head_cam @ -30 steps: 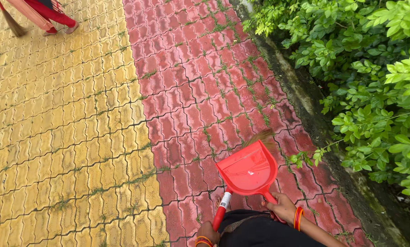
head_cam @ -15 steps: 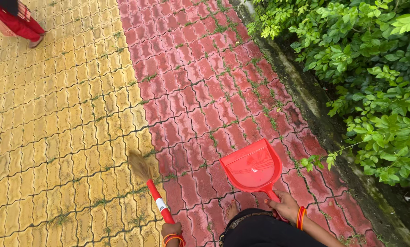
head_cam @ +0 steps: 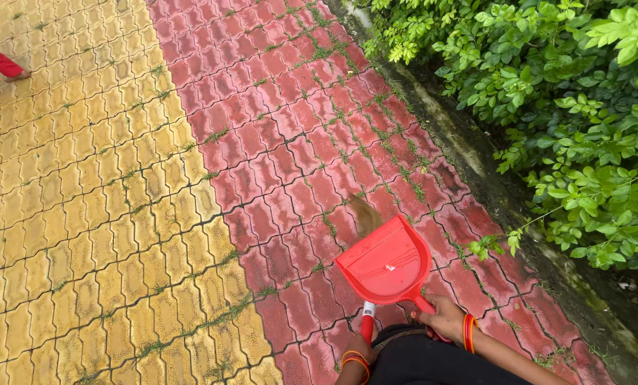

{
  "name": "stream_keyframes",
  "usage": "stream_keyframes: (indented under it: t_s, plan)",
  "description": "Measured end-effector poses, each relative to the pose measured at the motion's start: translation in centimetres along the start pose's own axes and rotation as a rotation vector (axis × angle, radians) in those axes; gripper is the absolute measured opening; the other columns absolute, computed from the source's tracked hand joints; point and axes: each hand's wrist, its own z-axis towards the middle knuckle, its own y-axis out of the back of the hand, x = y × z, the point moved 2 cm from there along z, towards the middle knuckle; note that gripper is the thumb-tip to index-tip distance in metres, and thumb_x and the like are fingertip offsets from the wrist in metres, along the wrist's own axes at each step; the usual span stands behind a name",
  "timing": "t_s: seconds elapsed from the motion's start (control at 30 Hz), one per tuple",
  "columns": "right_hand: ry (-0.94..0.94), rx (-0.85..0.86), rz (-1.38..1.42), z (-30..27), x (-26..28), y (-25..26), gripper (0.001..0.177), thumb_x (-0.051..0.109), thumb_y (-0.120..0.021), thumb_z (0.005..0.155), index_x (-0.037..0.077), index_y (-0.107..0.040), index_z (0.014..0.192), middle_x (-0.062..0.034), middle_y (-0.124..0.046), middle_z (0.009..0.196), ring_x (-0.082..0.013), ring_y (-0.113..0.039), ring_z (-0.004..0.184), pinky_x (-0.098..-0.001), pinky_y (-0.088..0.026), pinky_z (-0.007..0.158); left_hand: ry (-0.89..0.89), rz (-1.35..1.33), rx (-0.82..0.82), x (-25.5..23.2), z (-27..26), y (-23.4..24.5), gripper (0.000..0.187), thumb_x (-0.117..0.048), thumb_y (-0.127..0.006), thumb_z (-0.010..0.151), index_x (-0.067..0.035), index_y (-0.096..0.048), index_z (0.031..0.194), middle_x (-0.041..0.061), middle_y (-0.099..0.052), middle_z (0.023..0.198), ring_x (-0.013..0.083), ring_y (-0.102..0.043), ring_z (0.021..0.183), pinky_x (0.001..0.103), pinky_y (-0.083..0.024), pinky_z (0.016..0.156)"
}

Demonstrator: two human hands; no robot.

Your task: The person sweeps debris from a paved outdoor path using a handheld broom and collects it in a red dustpan.

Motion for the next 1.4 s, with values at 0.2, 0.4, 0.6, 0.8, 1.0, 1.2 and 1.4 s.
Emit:
stream_keyframes:
  t_s: [0.2,0.4,0.6,0.8,1.0,1.2,1.4]
  plan:
    - [0.064,0.044,-0.048,1.2,1.2,-1.1,0.044,0.017,-0.075,0.089,0.003,-0.063,0.129,-0.0044,-0.058,0.056,-0.0148,-0.058,0.044,-0.0304,-0.048,0.042,-0.070,0.039,0.031,0.5,-0.3,0.5,0.050,-0.034,-0.081,0.079,-0.004,-0.066,0.116,0.024,-0.068,0.118,0.0407,-0.065,0.115,0.047,-0.053,0.098]
    - [0.015,0.102,-0.029,2.8,3.2,-0.5,0.040,0.018,-0.075,0.091,0.001,-0.064,0.126,-0.0061,-0.059,0.057,-0.0151,-0.057,0.044,-0.0302,-0.046,0.041,0.108,-0.084,-0.225,5.6,-1.3,3.4,0.043,-0.028,-0.079,0.075,-0.002,-0.066,0.107,0.022,-0.075,0.102,0.0394,-0.074,0.100,0.047,-0.059,0.089]
    - [0.012,0.162,-0.084,4.3,6.2,1.7,0.040,0.019,-0.073,0.091,0.001,-0.065,0.126,-0.0055,-0.059,0.056,-0.0146,-0.057,0.044,-0.0294,-0.045,0.041,0.474,-0.177,-0.426,8.6,0.1,9.8,0.040,-0.031,-0.079,0.079,-0.002,-0.072,0.106,0.024,-0.075,0.103,0.0387,-0.075,0.097,0.047,-0.059,0.087]
    - [0.073,0.130,-0.077,6.0,8.7,6.0,0.080,0.018,-0.073,0.092,0.016,-0.027,0.157,-0.0059,-0.057,0.056,-0.0160,-0.057,0.046,-0.0323,-0.047,0.042,0.615,-0.495,-0.522,5.6,3.5,14.8,0.035,-0.016,-0.072,0.080,0.008,-0.069,0.104,0.024,-0.078,0.088,0.0332,-0.080,0.073,0.042,-0.063,0.065]
    - [0.057,0.157,0.008,8.6,9.9,10.2,0.037,0.020,-0.073,0.090,-0.002,-0.065,0.119,-0.0057,-0.059,0.056,-0.0151,-0.057,0.044,-0.0301,-0.044,0.040,0.458,-0.201,-0.362,-4.4,8.3,10.5,0.040,-0.021,-0.074,0.079,0.002,-0.069,0.112,0.023,-0.073,0.109,0.0374,-0.074,0.100,0.044,-0.060,0.085]
    - [0.022,0.130,-0.020,11.2,11.0,13.2,0.034,0.020,-0.071,0.091,0.001,-0.066,0.119,-0.0058,-0.059,0.056,-0.0151,-0.056,0.043,-0.0298,-0.041,0.038,0.046,0.174,-0.086,-16.2,13.3,4.5,0.047,-0.029,-0.078,0.076,-0.004,-0.068,0.115,0.021,-0.072,0.114,0.0374,-0.070,0.110,0.046,-0.056,0.094]
    - [0.009,0.152,-0.057,12.7,13.0,16.6,0.037,0.023,-0.070,0.090,0.008,-0.063,0.123,-0.0066,-0.059,0.055,-0.0149,-0.055,0.042,-0.0303,-0.039,0.037,-0.110,0.241,-0.228,-20.4,15.1,4.9,0.037,-0.024,-0.078,0.074,-0.001,-0.069,0.103,0.023,-0.074,0.102,0.0398,-0.073,0.098,0.046,-0.059,0.087]
